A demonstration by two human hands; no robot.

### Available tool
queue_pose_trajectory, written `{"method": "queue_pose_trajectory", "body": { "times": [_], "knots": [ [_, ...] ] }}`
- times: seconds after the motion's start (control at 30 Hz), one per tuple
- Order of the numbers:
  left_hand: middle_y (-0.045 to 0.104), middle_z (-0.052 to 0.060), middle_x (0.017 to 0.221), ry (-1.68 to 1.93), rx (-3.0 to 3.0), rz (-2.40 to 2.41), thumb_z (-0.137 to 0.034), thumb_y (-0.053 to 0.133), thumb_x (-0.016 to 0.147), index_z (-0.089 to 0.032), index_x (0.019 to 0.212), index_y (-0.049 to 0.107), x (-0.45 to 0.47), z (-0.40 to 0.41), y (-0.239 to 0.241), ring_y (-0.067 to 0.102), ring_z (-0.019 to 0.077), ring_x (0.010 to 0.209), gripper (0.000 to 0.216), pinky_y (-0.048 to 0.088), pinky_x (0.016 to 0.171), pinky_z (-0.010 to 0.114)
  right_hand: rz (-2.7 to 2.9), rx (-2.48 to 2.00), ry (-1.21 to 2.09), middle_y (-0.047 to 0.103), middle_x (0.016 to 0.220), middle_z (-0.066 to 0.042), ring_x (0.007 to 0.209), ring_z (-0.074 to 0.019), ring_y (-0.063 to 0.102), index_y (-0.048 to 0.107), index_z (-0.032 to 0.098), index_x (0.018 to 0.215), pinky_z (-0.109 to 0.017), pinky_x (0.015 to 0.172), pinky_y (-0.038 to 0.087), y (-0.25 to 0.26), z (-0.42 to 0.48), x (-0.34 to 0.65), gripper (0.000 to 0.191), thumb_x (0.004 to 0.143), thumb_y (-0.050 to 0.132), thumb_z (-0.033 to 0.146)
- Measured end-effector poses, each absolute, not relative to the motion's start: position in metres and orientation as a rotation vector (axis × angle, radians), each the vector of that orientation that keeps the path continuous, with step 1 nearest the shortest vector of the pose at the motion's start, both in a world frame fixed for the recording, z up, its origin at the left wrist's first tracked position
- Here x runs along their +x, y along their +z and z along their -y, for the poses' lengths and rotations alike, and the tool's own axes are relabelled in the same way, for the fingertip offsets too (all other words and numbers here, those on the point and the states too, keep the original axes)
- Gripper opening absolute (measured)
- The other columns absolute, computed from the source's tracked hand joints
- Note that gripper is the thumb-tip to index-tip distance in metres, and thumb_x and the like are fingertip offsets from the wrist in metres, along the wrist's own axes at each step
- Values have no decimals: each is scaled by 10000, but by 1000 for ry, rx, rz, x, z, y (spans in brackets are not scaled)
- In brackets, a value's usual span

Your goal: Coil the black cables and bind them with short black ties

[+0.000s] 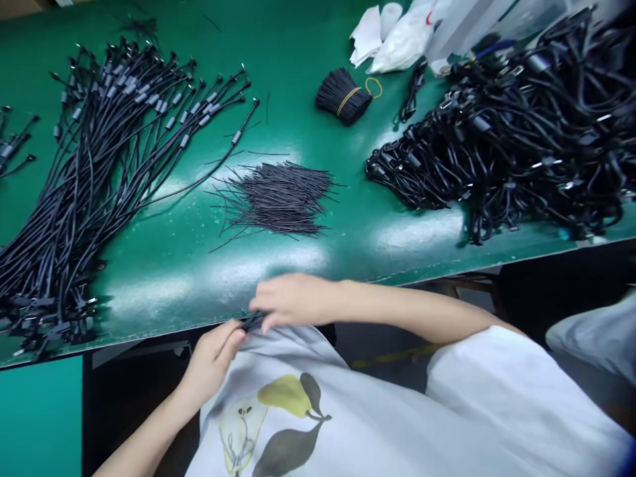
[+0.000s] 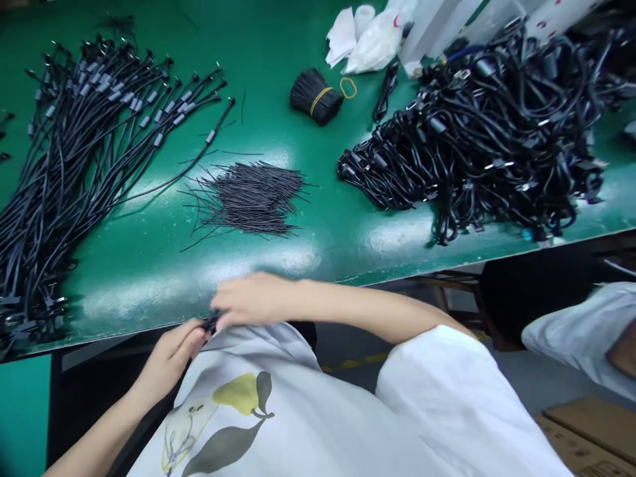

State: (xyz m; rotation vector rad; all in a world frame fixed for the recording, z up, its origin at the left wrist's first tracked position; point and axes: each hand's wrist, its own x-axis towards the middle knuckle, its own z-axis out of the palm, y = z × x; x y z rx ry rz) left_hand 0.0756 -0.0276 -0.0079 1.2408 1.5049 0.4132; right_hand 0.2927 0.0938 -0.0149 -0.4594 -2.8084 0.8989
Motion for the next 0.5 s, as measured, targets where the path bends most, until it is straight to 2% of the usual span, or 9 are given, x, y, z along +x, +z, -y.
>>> {"method": "queue_pose_trajectory", "body": {
  "times": [0.1, 0.2, 0.33, 0.5],
  "knots": [
    [428, -40, 547, 599, 1007, -1533, -457, 484, 918, -182, 778, 598, 65, 26, -17, 405, 130, 535, 329, 317, 557, 258, 2405, -1073, 683, 626, 989, -85, 942, -198, 563, 658, 199, 997, -330, 783, 455, -19, -157, 322, 346, 1008, 334, 320],
    [424, -42, 576, 764, 837, -1458, -463, 500, 921, -170, 802, 577, 65, 28, -25, 400, 116, 543, 325, 319, 554, 256, 2181, -1513, 396, 603, 1010, -128, 972, -258, 536, 662, 177, 965, -398, 827, 435, -37, -204, 343, 265, 963, 427, 299],
    [430, -40, 599, 853, 744, -1392, -465, 532, 909, -160, 819, 580, 73, 31, -27, 400, 107, 553, 321, 326, 559, 257, 2191, -1586, 252, 602, 989, -119, 938, -261, 539, 646, 184, 931, -409, 844, 435, -53, -216, 349, 216, 935, 454, 283],
    [439, -36, 589, 895, 639, -1352, -465, 594, 867, -145, 837, 612, 77, 31, -24, 389, 97, 546, 321, 319, 552, 251, 2007, -1598, 220, 603, 948, -80, 877, -218, 564, 638, 196, 902, -380, 850, 450, -43, -206, 359, 249, 950, 423, 312]
  ]
}}
